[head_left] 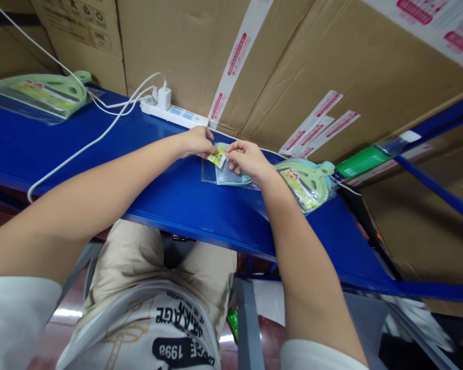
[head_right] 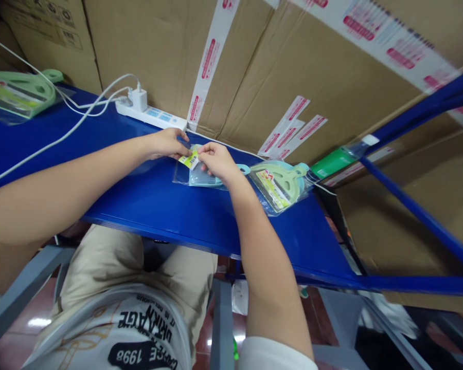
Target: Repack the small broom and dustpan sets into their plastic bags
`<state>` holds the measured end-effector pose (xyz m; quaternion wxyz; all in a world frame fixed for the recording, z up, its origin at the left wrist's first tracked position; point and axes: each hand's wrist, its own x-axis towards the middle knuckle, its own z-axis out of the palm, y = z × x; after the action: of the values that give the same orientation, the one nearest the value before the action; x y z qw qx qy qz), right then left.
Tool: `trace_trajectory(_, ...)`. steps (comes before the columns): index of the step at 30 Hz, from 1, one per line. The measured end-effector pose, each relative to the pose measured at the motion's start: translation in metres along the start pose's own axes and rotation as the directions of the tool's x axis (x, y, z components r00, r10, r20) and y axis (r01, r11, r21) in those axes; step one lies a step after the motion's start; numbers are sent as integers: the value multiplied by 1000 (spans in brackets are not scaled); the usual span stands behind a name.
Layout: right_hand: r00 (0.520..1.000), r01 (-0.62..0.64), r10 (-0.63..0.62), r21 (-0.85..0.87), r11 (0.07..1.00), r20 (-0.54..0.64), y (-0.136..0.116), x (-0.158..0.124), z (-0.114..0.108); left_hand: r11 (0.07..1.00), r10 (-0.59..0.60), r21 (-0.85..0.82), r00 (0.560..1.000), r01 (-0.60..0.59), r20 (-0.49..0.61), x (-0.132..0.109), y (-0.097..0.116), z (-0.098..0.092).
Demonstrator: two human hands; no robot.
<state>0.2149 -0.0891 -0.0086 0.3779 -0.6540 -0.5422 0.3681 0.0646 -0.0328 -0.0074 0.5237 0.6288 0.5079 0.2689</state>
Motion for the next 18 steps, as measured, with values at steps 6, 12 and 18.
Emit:
trace_trajectory(6,1000,5,-5,-21,1000,3,-4,-4,2,996,-15,-86,999,19,45,-6,0,10)
trace_trajectory(12,991,24,-40,-130,991,-125,-1,1,-8,999,-44,18,993,42,110,-6,0,6)
trace_trajectory(18,921,7,-196,-487,873,-338,20,15,-53,999,-37,-18,994,39,103,-8,1,6)
